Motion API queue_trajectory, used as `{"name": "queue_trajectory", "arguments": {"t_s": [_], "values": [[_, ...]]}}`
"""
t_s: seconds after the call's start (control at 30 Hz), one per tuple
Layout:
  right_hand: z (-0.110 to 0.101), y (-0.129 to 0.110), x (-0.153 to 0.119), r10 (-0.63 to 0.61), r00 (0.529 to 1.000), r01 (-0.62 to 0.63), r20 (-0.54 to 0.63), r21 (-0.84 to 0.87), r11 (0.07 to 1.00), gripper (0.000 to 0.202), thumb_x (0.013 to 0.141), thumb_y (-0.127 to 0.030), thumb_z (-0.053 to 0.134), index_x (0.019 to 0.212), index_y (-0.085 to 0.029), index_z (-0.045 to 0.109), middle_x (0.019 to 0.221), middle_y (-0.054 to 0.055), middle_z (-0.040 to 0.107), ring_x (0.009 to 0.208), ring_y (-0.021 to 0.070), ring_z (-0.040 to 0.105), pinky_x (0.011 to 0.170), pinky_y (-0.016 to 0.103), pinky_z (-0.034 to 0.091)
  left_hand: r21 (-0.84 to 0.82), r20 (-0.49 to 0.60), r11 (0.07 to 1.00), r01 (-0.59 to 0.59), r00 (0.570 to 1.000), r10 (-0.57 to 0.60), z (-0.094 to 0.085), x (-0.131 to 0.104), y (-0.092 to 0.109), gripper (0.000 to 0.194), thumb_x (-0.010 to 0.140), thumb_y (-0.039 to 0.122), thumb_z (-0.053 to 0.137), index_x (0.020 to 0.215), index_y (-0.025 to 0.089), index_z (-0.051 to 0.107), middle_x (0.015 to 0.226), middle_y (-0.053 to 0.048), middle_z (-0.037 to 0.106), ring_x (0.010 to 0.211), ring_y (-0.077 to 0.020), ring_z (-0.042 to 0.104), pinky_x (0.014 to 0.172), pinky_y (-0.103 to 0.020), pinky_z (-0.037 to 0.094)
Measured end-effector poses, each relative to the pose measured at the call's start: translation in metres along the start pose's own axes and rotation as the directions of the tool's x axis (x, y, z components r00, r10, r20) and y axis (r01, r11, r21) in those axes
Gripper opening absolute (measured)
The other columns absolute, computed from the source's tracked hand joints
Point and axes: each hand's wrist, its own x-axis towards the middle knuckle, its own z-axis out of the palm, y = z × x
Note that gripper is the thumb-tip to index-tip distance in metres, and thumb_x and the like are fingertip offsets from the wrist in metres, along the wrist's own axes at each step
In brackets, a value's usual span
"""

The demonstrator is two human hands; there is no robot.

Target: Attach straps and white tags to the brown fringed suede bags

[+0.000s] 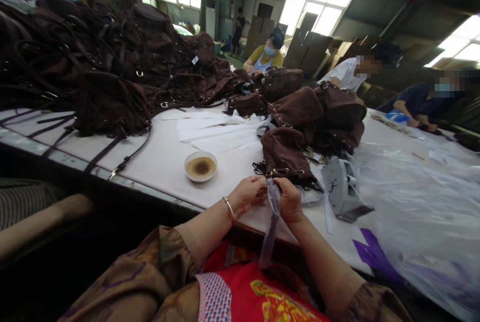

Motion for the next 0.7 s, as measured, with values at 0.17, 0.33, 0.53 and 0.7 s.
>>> {"name": "queue_trajectory", "arguments": {"t_s": [0.17,0.33,0.53,0.7], "values": [[0.002,0.000,0.009,0.087,0.995,-0.072,0.052,-0.254,0.965,0.024,0.083,-0.017,0.050,0.098,-0.015,0.069,0.090,0.010,0.071,0.077,0.0199,0.064,0.069,0.028,0.044,0.139,0.131,0.987,0.084,0.986,-0.102,0.007,-0.032,-0.020,0.051,0.069,0.061,0.071,0.084,0.013,0.060,0.072,-0.005,0.065,0.061,-0.0146,0.062,0.056,-0.026,0.049],[-0.010,-0.004,0.025,0.266,0.957,-0.227,0.119,-0.271,0.936,0.020,0.083,-0.020,0.053,0.093,-0.017,0.070,0.082,0.010,0.071,0.074,0.0213,0.064,0.067,0.031,0.043,0.068,0.051,0.988,0.135,0.989,-0.139,0.013,-0.039,-0.025,0.037,0.073,0.043,0.074,0.089,0.015,0.055,0.074,-0.004,0.065,0.063,-0.0159,0.065,0.056,-0.028,0.052],[-0.028,-0.045,-0.022,0.588,0.695,-0.717,0.414,0.463,0.521,0.049,0.079,-0.049,0.064,0.112,-0.014,0.061,0.083,0.008,0.071,0.069,0.0225,0.067,0.063,0.036,0.053,-0.037,-0.173,0.999,-0.019,0.985,0.012,0.017,-0.029,-0.015,0.020,0.075,0.020,0.066,0.086,0.017,0.051,0.064,0.001,0.058,0.057,-0.0123,0.060,0.059,-0.027,0.052],[-0.029,-0.091,-0.076,0.544,0.627,-0.767,0.558,0.565,0.304,0.066,0.069,-0.033,0.078,0.128,-0.019,0.050,0.099,0.007,0.071,0.087,0.0233,0.068,0.073,0.036,0.056,0.103,-0.335,0.995,-0.018,0.941,0.051,0.029,-0.017,-0.019,0.023,0.074,0.019,0.064,0.092,0.019,0.050,0.068,0.003,0.054,0.057,-0.0112,0.055,0.053,-0.023,0.045]]}}
